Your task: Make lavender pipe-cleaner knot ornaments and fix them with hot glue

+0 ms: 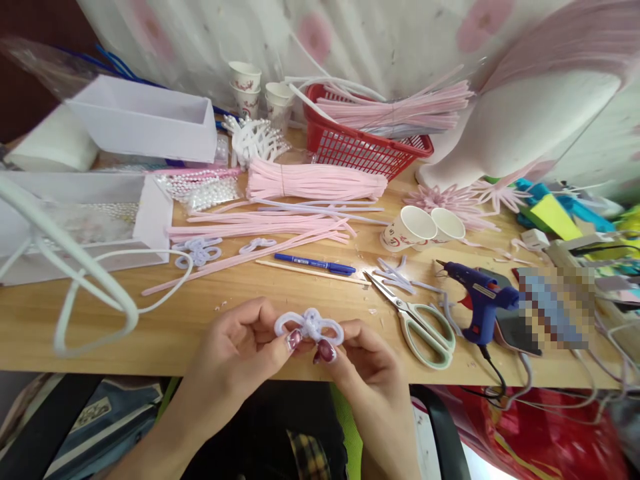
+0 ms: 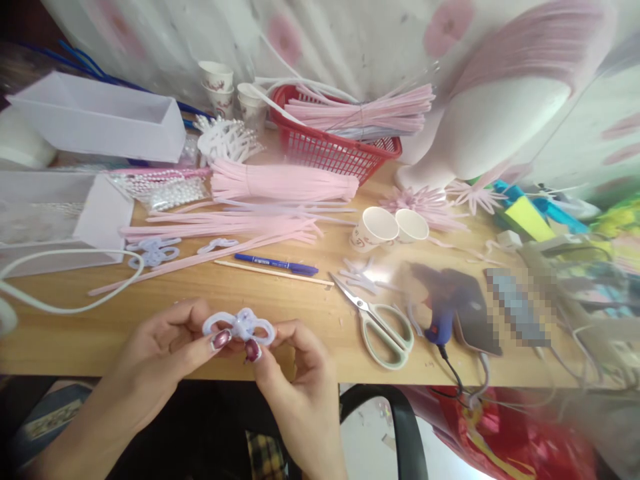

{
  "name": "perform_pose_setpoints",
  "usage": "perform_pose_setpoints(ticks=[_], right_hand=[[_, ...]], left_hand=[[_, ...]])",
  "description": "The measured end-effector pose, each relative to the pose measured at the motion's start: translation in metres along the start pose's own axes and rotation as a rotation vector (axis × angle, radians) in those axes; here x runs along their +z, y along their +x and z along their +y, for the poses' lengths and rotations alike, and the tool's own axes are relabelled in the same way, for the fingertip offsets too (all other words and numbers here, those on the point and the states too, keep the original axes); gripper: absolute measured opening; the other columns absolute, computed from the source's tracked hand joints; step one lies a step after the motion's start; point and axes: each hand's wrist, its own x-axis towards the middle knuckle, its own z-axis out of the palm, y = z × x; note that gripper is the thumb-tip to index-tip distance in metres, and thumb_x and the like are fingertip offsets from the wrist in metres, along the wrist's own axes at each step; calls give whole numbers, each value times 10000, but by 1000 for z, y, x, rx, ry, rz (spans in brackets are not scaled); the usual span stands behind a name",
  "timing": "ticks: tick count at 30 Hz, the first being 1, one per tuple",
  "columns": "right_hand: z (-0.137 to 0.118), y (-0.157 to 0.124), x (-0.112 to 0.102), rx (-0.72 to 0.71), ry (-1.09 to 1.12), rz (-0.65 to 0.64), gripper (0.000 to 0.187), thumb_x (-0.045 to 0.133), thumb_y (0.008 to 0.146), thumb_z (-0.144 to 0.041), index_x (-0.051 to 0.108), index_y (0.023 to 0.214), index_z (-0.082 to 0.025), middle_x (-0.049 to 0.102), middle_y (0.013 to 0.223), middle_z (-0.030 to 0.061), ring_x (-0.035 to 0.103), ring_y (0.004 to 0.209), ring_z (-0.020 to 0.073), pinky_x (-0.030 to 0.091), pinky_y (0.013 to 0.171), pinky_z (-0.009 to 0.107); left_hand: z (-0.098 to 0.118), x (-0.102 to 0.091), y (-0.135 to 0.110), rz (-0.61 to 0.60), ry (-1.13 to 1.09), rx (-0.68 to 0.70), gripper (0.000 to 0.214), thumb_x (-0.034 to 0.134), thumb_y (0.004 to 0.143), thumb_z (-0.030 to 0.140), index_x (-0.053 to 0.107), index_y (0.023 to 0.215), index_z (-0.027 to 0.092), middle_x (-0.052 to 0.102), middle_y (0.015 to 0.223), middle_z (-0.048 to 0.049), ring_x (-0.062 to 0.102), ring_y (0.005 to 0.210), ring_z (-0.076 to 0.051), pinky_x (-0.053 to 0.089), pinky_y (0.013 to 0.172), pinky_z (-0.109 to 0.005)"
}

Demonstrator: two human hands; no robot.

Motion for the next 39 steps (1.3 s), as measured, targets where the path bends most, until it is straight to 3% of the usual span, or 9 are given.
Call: perform_pose_setpoints(ticks=[5,11,17,32,39], right_hand=[[1,0,3,-13,-4,26,130,776,884,-338,714,812,-248,707,770,-43,640,766,117,505,756,189],[3,2,3,-29,41,-4,136,758,904,-316,693,815,-236,698,748,-41,632,696,96,511,675,164],[5,5,2,-26,89,-22,183,751,906,-329,659,794,-217,672,730,-29,563,631,88,485,588,159],[5,5,0,-1,83,1,261,763,886,-373,622,746,-204,553,672,-44,449,592,86,410,543,165],[5,1,1,-83,34,-2,135,750,896,-328,669,848,-232,647,772,-31,570,704,113,475,665,189]], left_hand=[[0,-1,0,1,20,33,289,814,653,193,544,552,196,593,539,48,542,570,-106,489,600,-204],[-1,-2,-1,-23,21,25,259,803,676,195,562,580,198,654,584,25,575,613,-129,473,626,-225],[-2,-2,0,-46,46,67,273,779,720,198,536,594,204,613,626,36,526,626,-118,440,613,-221],[-9,-5,-2,-85,127,105,267,744,795,233,533,635,205,582,680,28,535,668,-134,434,653,-242],[-7,0,-2,-80,56,91,272,758,786,219,537,629,205,561,638,38,499,632,-122,421,607,-224]])
